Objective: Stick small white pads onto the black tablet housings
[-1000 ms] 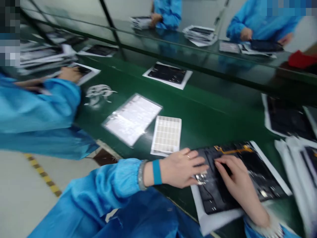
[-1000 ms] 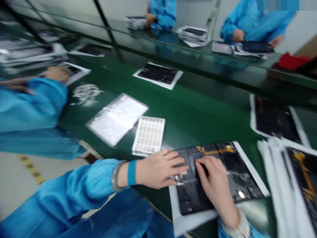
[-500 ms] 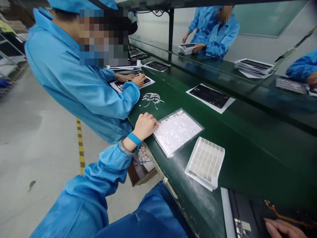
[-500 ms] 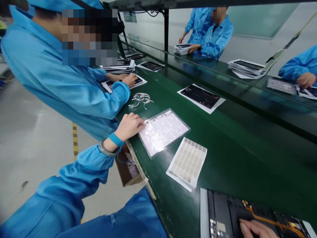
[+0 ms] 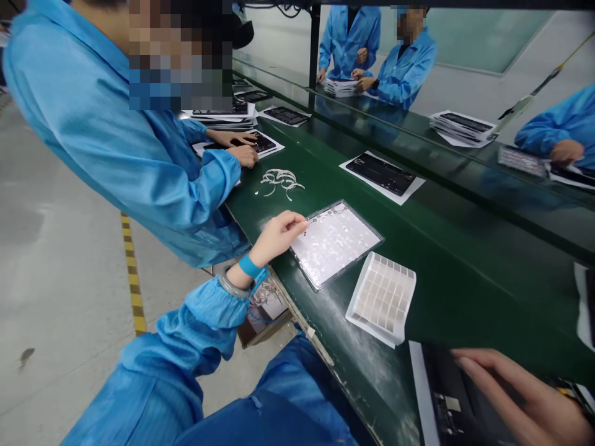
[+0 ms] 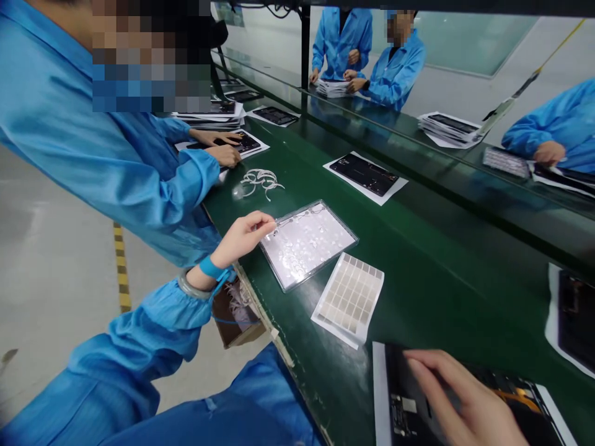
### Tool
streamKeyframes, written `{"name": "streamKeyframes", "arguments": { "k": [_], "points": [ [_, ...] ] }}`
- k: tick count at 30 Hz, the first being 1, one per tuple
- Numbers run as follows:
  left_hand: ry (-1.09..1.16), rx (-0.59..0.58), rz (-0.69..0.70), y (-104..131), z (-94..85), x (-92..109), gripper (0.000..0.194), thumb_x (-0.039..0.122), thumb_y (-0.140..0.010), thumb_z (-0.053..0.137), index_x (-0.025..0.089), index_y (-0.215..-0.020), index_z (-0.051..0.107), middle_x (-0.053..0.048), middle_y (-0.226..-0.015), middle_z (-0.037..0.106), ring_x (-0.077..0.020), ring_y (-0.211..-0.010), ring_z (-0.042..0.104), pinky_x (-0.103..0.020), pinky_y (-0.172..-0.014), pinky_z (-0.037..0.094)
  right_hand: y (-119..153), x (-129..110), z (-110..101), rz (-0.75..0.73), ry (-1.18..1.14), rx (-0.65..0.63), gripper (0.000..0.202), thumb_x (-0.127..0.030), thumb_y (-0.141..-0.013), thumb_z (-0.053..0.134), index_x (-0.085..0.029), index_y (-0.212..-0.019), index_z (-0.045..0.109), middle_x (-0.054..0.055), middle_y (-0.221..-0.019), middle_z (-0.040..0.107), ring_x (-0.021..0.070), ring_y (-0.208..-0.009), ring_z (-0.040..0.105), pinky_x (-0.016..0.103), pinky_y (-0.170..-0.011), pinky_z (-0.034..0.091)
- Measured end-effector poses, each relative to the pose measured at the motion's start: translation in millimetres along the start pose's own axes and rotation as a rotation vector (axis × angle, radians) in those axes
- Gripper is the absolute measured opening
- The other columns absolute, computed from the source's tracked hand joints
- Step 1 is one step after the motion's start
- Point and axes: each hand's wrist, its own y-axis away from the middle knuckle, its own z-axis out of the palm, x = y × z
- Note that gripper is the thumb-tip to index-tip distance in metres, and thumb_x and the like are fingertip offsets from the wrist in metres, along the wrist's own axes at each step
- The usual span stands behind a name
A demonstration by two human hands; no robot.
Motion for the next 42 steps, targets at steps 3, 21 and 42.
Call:
{"name": "streamKeyframes", "arguments": {
  "k": [3,21,42],
  "points": [
    [0.29,0.117,0.122,13.9,15.2,32.2,0.021,0.028,-0.092,0.048,0.015,-0.079,0.058,-0.002,-0.078,0.056,-0.0134,-0.075,0.054,-0.026,-0.072,0.045,-27.4,-73.0,21.6,0.216,-0.4,-0.444,0.041,-0.062,-0.076,0.057,-0.023,-0.077,0.071,0.006,-0.072,0.064,0.0194,-0.063,0.059,0.028,-0.052,0.05],
    [0.037,0.306,0.58,58.1,34.8,60.1,0.017,0.012,-0.092,0.048,0.012,-0.104,0.06,-0.007,-0.093,0.066,-0.0171,-0.085,0.058,-0.031,-0.077,0.049,-76.3,-145.1,89.4,0.283,-0.827,-0.483,0.037,-0.051,-0.068,0.069,-0.015,-0.074,0.06,0.001,-0.068,0.06,0.007,-0.05,0.046,0.019,-0.043,0.036],
    [-0.239,0.077,0.495,26.6,35.1,79.0,0.027,0.019,-0.09,0.049,0.015,-0.115,0.059,-0.011,-0.12,0.059,-0.0284,-0.113,0.049,-0.043,-0.09,0.04,-58.6,-119.3,54.7,0.384,-0.695,-0.471,0.021,-0.04,-0.074,0.054,-0.019,-0.071,0.052,-0.006,-0.05,0.042,0.0078,-0.042,0.041,0.018,-0.036,0.035]
  ]
}}
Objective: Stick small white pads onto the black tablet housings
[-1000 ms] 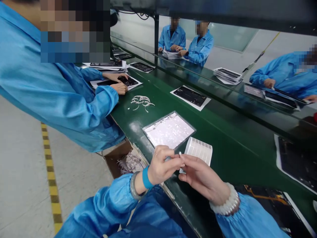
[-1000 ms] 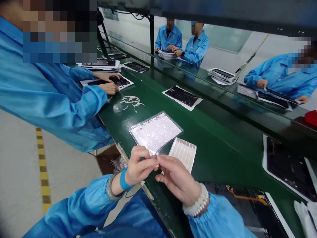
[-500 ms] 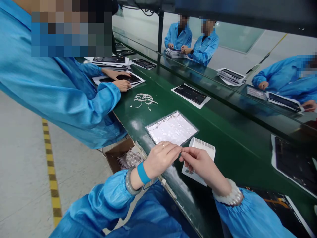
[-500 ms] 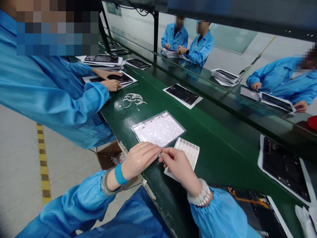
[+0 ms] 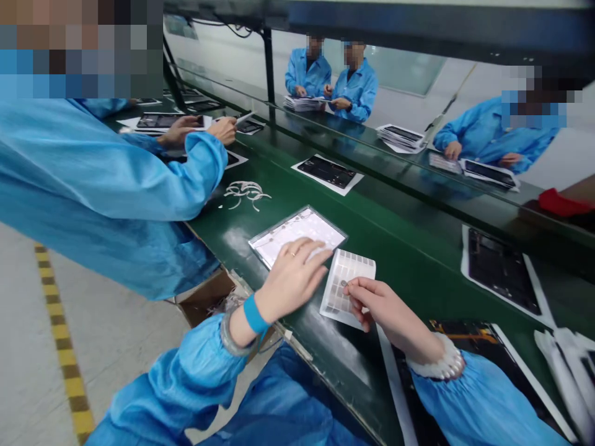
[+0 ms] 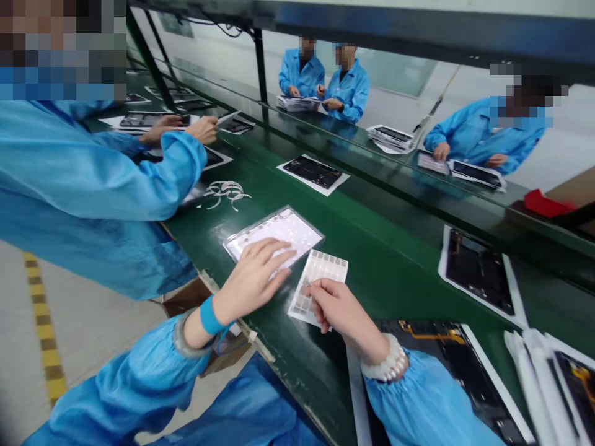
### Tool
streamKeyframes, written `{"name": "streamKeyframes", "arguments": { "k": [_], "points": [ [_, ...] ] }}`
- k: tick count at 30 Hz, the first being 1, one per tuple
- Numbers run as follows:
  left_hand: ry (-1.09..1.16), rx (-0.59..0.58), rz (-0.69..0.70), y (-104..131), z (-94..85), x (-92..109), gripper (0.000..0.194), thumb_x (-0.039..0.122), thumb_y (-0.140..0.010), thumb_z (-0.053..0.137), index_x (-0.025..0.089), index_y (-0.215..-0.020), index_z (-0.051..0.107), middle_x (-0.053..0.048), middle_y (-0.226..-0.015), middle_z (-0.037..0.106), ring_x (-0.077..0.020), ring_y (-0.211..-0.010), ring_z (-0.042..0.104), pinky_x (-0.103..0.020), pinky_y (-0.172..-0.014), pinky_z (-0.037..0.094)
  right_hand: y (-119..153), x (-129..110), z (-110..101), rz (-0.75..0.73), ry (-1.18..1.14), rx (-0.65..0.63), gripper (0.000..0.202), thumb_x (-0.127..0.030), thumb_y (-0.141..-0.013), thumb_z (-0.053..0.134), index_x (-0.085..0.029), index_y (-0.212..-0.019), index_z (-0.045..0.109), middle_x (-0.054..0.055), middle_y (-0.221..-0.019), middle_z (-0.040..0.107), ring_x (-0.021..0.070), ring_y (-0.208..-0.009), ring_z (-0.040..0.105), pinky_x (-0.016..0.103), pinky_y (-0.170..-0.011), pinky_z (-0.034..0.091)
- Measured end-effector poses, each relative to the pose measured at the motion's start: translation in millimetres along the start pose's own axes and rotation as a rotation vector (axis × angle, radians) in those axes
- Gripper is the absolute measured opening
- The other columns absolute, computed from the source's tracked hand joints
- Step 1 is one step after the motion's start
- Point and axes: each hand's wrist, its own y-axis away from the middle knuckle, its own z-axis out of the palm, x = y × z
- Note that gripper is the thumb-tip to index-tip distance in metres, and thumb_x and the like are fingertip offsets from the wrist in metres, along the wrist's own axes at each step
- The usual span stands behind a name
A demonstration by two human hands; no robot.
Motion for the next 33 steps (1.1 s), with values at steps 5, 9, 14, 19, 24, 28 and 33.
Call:
{"name": "streamKeyframes", "arguments": {
  "k": [5,9,14,19,24,28,33],
  "points": [
    [0.265,-0.057,0.139,-2.3,-3.2,77.5,0.027,0.023,-0.097,0.04,0.015,-0.08,0.061,-0.004,-0.078,0.063,-0.0185,-0.082,0.054,-0.033,-0.076,0.04,40.6,27.0,-24.5,-0.119,0.069,0.093,0.026,-0.044,-0.081,0.051,-0.02,-0.071,0.051,-0.005,-0.054,0.045,0.0082,-0.045,0.043,0.019,-0.041,0.037],
    [0.572,-0.191,0.134,1.7,11.9,118.9,0.033,0.023,-0.099,0.036,0.016,-0.072,0.056,-0.002,-0.072,0.059,-0.0151,-0.072,0.051,-0.03,-0.071,0.038,85.8,64.9,-35.4,-0.312,0.19,0.326,0.017,-0.035,-0.085,0.054,-0.019,-0.082,0.06,-0.002,-0.069,0.055,0.0094,-0.057,0.049,0.021,-0.052,0.039],
    [0.604,-0.25,0.322,12.4,37.6,155.5,0.034,0.032,-0.1,0.034,0.016,-0.089,0.063,-0.003,-0.078,0.065,-0.0166,-0.074,0.056,-0.031,-0.07,0.041,137.1,116.5,-50.2,-0.26,0.175,0.477,0.022,-0.032,-0.09,0.051,-0.019,-0.074,0.058,0.0,-0.072,0.056,0.0127,-0.068,0.053,0.024,-0.061,0.04],
    [0.52,-0.278,0.451,16.8,50.4,165.4,0.034,0.033,-0.099,0.034,0.015,-0.105,0.062,-0.005,-0.092,0.067,-0.0184,-0.083,0.06,-0.032,-0.077,0.045,177.1,160.2,-116.7,-0.198,0.486,0.719,0.018,-0.029,-0.089,0.053,-0.02,-0.077,0.062,0.005,-0.08,0.06,0.0197,-0.083,0.053,0.034,-0.079,0.041],
    [0.481,-0.3,0.467,18.9,54.7,164.1,0.034,0.026,-0.099,0.032,0.017,-0.097,0.064,-0.004,-0.092,0.067,-0.0174,-0.083,0.061,-0.031,-0.075,0.046,176.4,178.7,-166.2,-0.102,0.81,0.718,0.013,-0.021,-0.085,0.058,-0.019,-0.076,0.066,0.007,-0.086,0.059,0.0229,-0.091,0.049,0.037,-0.085,0.04],
    [0.462,-0.284,0.465,20.5,56.0,165.4,0.034,0.023,-0.099,0.031,0.017,-0.096,0.064,-0.004,-0.09,0.067,-0.0169,-0.083,0.061,-0.03,-0.075,0.046,165.5,173.8,-172.8,-0.059,0.922,0.559,0.015,-0.019,-0.085,0.058,-0.019,-0.074,0.068,0.006,-0.086,0.061,0.0223,-0.091,0.048,0.035,-0.083,0.04],
    [0.466,-0.277,0.462,20.0,56.5,166.1,0.033,0.022,-0.099,0.032,0.018,-0.096,0.065,-0.004,-0.09,0.067,-0.0165,-0.083,0.061,-0.03,-0.075,0.047,162.0,162.5,-165.7,0.0,1.22,0.535,0.015,-0.025,-0.085,0.061,-0.019,-0.073,0.068,0.008,-0.086,0.061,0.0246,-0.09,0.048,0.036,-0.076,0.037]
  ]
}}
